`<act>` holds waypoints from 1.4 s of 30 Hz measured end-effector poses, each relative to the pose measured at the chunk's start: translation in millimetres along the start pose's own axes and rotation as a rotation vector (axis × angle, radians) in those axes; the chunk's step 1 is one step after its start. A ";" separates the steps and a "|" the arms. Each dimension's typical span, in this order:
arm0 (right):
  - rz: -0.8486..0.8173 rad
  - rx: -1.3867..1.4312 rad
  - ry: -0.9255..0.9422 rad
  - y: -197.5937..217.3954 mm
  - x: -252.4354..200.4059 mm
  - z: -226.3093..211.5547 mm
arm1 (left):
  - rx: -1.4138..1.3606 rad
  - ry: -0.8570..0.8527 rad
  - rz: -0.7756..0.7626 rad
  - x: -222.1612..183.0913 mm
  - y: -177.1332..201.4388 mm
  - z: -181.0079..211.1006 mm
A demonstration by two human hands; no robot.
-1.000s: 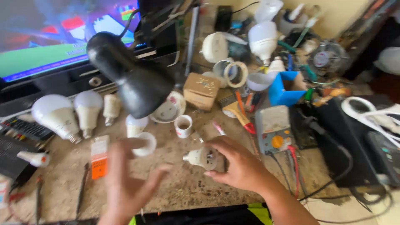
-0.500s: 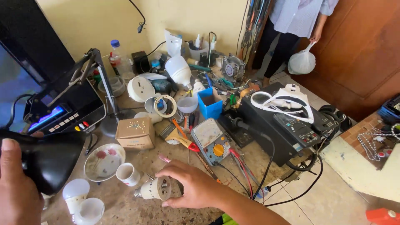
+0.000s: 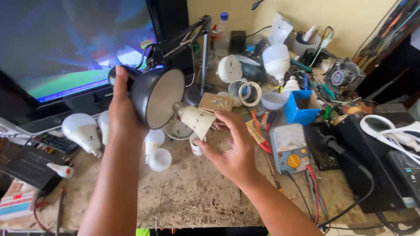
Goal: Inspecting and testing a series of LED light bulbs using a desk lamp and other diagnostic tools on a workbench.
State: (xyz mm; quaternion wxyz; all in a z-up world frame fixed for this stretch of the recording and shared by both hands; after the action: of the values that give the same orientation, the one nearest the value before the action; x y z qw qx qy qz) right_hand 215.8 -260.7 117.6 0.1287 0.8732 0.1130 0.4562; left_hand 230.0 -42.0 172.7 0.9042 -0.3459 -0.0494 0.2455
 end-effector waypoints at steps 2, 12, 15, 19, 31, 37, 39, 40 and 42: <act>-0.005 -0.032 0.053 -20.0 14.7 1.2 | 0.028 0.000 0.003 -4.1 -3.7 2.0; -0.050 -0.167 0.225 -53.1 48.9 0.0 | 0.229 -0.056 -0.034 6.3 15.0 -6.3; -0.017 -0.243 0.289 -60.4 43.2 1.6 | 0.292 -0.047 -0.029 -6.7 9.3 -6.3; -0.010 -0.253 0.277 -70.6 44.2 -1.5 | 0.266 -0.095 -0.053 -3.5 19.3 -3.5; 0.061 0.777 -0.583 -107.0 31.5 24.2 | 0.379 -0.198 -0.119 -4.6 31.0 -5.3; 0.055 0.954 -0.762 -111.1 28.0 41.4 | 0.485 -0.244 -0.178 3.3 41.7 -10.8; -0.062 1.145 -0.861 -119.0 26.1 47.1 | 0.556 -0.278 -0.215 12.8 48.8 -12.7; -0.064 1.144 -0.861 -119.0 27.0 41.3 | 0.554 -0.278 -0.213 10.9 48.1 -11.3; -0.035 0.966 -0.809 -115.9 30.4 29.4 | 0.564 -0.283 -0.200 6.6 47.4 -7.2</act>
State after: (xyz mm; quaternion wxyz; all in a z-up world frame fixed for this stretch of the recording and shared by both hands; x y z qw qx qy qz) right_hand 247.8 -145.6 86.8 -0.2404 0.9342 0.2631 -0.0148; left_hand 218.2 -12.8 135.9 0.9681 -0.0376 -0.1383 0.2053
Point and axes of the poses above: each hand's wrist, its own x-axis towards the middle knuckle, its own y-axis out of the back of the hand, z = x × y, the point moved 3 cm from there along x, towards the middle knuckle, and after that the axes turned 14 degrees about -z, right-handed, at the moved point
